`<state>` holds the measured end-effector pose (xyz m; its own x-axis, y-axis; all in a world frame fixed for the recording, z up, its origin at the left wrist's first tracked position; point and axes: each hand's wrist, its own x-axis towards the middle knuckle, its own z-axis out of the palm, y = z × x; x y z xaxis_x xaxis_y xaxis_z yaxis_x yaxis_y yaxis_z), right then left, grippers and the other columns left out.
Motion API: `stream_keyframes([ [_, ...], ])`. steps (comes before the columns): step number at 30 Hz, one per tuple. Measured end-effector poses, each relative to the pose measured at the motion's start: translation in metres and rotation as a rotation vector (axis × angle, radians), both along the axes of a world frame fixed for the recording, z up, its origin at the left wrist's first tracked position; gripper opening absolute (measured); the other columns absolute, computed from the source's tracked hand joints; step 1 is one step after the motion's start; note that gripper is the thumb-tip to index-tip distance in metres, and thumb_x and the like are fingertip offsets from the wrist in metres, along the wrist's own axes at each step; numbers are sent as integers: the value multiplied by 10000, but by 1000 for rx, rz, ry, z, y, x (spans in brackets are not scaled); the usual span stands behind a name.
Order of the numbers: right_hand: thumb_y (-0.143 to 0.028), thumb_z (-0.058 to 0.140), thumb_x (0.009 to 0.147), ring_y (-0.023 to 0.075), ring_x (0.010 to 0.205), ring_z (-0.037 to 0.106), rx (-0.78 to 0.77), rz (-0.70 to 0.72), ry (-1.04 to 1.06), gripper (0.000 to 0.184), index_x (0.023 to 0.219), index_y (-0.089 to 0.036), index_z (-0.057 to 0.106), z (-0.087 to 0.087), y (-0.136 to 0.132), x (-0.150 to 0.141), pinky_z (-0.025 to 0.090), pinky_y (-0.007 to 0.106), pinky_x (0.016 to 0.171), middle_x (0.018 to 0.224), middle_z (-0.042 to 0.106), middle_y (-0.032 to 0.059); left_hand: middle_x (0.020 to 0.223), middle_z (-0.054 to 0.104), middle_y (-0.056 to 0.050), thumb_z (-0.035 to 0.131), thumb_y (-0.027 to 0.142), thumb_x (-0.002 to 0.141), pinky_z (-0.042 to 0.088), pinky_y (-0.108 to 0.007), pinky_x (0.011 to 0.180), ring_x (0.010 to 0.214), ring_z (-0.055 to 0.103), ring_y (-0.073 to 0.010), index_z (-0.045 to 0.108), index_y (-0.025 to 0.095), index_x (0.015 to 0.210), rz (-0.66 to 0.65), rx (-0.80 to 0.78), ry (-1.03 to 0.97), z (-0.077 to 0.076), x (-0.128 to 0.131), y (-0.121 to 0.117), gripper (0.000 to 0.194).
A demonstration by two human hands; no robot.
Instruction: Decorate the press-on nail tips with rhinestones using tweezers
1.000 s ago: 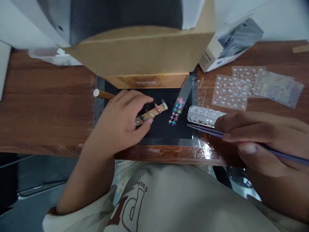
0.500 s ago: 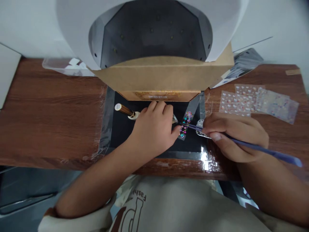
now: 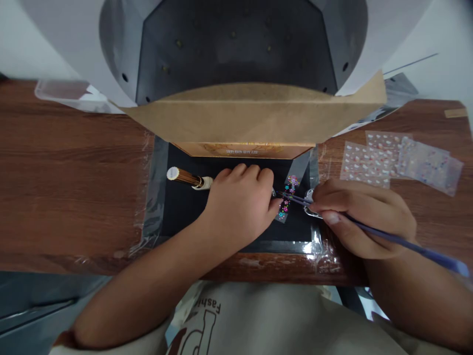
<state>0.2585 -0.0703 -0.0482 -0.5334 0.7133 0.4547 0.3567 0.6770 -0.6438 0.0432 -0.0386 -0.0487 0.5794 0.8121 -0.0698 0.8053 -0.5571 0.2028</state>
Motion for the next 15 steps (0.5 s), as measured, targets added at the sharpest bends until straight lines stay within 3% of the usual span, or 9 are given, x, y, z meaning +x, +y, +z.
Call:
stream_keyframes([
  [7,-37,548,874,180,751,643,-1,13,5,150,980,-109,627,1,1,4,556,299,600,791,606,75,914,706,-45,557,176,875,466,-436,752,935,650,-295,597,164,1098,-31,20,39,-5,3,-1,227],
  [15,-40,532,888,169,745,639,-6,4,36,137,956,-112,626,2,-8,3,545,289,596,790,615,73,865,664,-24,502,118,880,418,-412,741,898,627,-272,567,175,1173,-162,-14,27,-4,3,-3,305],
])
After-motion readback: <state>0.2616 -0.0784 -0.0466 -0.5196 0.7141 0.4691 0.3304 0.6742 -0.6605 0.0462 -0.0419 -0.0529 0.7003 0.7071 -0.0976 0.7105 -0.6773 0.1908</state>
